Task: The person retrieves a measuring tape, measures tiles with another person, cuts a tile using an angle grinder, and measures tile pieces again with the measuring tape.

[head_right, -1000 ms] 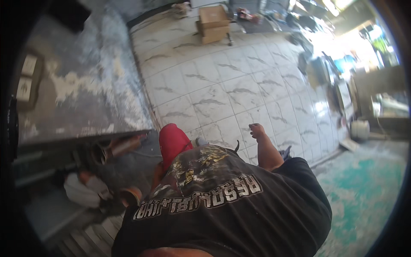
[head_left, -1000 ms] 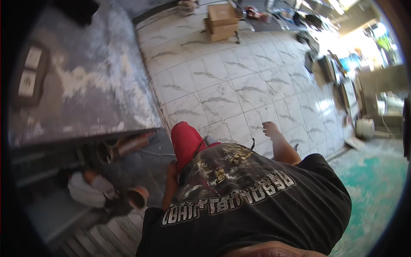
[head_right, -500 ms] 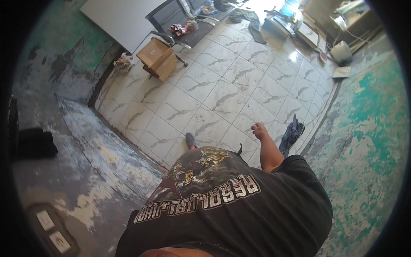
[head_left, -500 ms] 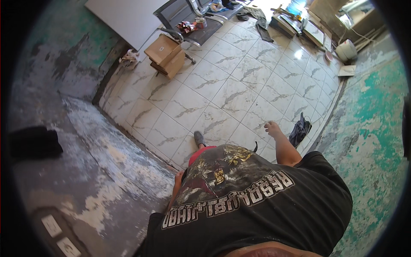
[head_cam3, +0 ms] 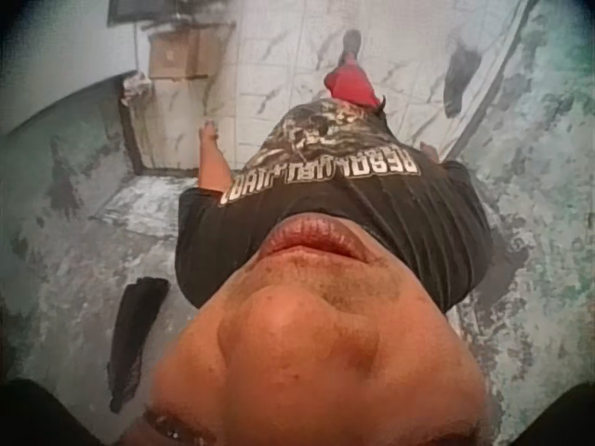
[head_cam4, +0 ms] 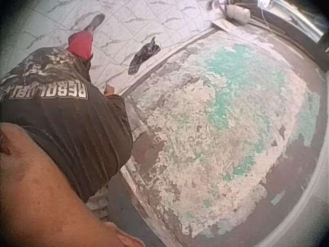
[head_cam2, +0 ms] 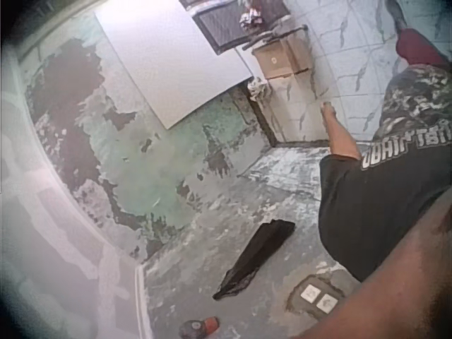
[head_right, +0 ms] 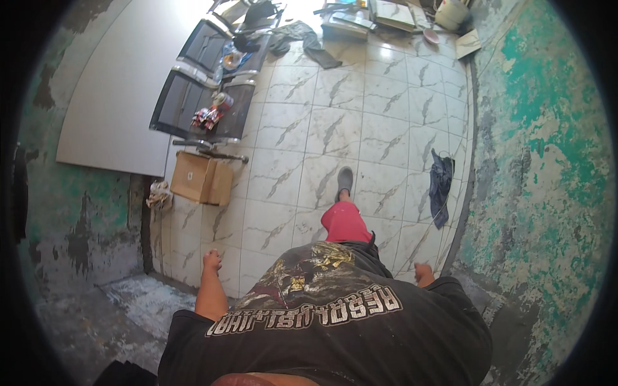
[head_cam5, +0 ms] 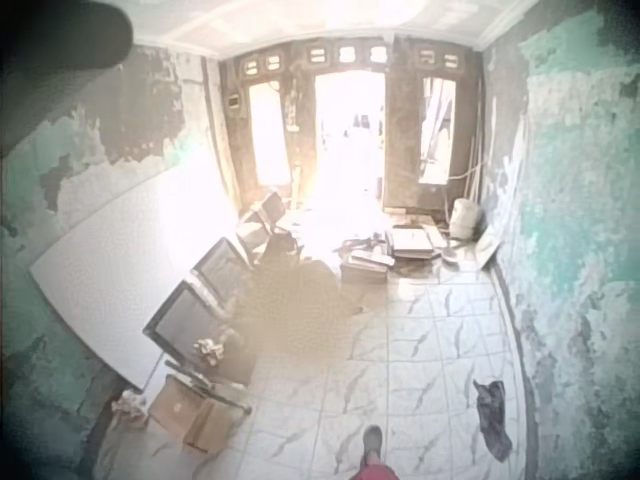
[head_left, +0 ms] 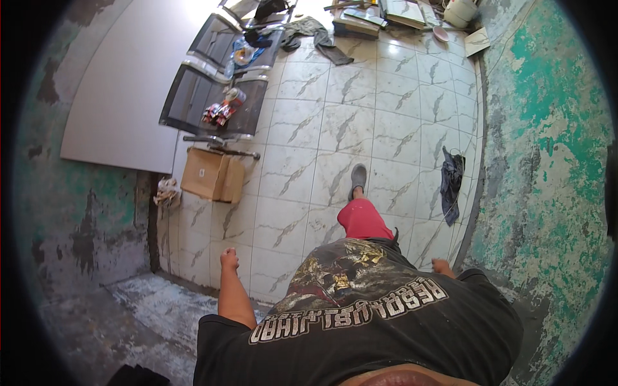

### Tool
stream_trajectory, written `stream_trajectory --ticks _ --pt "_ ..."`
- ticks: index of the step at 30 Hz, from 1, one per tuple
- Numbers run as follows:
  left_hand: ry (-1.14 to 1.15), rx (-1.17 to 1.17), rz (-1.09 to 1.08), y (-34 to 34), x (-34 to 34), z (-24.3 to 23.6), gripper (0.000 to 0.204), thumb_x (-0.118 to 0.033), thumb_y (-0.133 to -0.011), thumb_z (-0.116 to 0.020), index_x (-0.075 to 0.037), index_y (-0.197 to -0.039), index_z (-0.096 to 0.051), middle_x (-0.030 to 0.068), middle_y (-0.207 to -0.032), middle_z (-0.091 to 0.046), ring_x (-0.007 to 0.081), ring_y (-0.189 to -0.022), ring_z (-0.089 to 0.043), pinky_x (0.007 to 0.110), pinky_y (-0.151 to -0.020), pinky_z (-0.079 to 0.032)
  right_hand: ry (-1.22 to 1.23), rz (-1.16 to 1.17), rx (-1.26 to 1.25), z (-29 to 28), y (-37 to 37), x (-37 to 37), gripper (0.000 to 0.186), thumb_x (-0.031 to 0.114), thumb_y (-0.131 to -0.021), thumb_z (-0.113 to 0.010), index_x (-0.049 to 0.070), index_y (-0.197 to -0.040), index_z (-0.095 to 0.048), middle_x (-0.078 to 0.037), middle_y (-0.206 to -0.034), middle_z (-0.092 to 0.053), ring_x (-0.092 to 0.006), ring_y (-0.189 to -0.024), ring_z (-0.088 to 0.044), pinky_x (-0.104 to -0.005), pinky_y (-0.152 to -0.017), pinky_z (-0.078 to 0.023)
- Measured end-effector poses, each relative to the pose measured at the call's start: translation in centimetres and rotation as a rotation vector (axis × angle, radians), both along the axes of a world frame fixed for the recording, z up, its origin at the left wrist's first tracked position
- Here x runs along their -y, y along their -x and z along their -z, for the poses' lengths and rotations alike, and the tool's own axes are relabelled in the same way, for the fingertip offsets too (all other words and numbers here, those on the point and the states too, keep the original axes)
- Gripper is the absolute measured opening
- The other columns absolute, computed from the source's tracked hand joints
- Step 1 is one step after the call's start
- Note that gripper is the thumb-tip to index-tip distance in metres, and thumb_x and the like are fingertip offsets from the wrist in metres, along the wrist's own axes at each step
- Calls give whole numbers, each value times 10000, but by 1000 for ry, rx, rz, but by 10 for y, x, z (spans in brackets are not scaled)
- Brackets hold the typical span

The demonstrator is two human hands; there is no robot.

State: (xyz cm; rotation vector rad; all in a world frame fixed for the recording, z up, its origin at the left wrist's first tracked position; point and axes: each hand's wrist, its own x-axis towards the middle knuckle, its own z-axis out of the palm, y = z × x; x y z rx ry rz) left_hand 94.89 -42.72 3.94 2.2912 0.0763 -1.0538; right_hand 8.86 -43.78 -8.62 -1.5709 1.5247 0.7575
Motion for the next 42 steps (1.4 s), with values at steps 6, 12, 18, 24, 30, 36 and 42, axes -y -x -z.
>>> stream_trajectory --ticks 6,12,18,24,30,36,42 --pt "182 -7 88 76 209 20 356 -216 -930 -553 -44 -1241 -529 -1 -767 -528 84 -538 -451 237 -414 -343 152 14 104 -1 4 142 335 277 -922 -478 102 -1177 -606 -209 -1058 -648 -333 -934 -652 -461 -810 -504" --pt "160 -223 433 139 357 34 468 -309 -911 -575 -55 -1299 -518 54 -962 -596 135 -750 -532 276 -536 -436 627 10 88 29 -21 515 290 273 -879 -608 19 -1019 -615 -84 -732 -609 -227 -665 -594 -372 -582 -474" --pt "-62 -255 206 88 397 46 434 -350 -897 -584 -139 -1272 -523 24 -1057 -578 164 -777 -537 334 -621 -452 573 750 612 -131 -223 813 364 344 -888 -623 28 -1066 -609 -54 -862 -622 -144 -743 -570 -294 -620 -447" --pt "-173 -227 294 -9 517 52 357 -342 -896 -565 -131 -1184 -565 13 -932 -563 159 -714 -525 333 -584 -438 636 844 611 -102 -265 896 343 347 -881 -638 39 -1027 -604 -62 -863 -620 -148 -767 -578 -313 -621 -461" --pt "36 -164 425 -89 752 55 309 -285 -859 -610 -61 -1069 -645 20 -699 -562 133 -538 -515 314 -466 -422 15 1466 204 10 -219 754 329 384 -900 -575 147 -1127 -550 -45 -927 -539 -221 -700 -536 -383 -545 -421" --pt "223 34 663 -110 974 28 417 -259 -879 -609 12 -1195 -590 51 -951 -646 126 -799 -587 279 -732 -480 -137 1403 143 -36 -243 675 355 361 -903 -554 64 -1089 -503 -89 -988 -534 -260 -758 -554 -421 -589 -441" --pt "234 -46 492 -43 1065 43 392 -230 -887 -600 5 -1201 -588 26 -897 -622 93 -749 -553 260 -694 -468 -95 1190 167 -49 -197 796 352 358 -903 -556 60 -1083 -510 -92 -1009 -546 -243 -757 -563 -394 -564 -441"
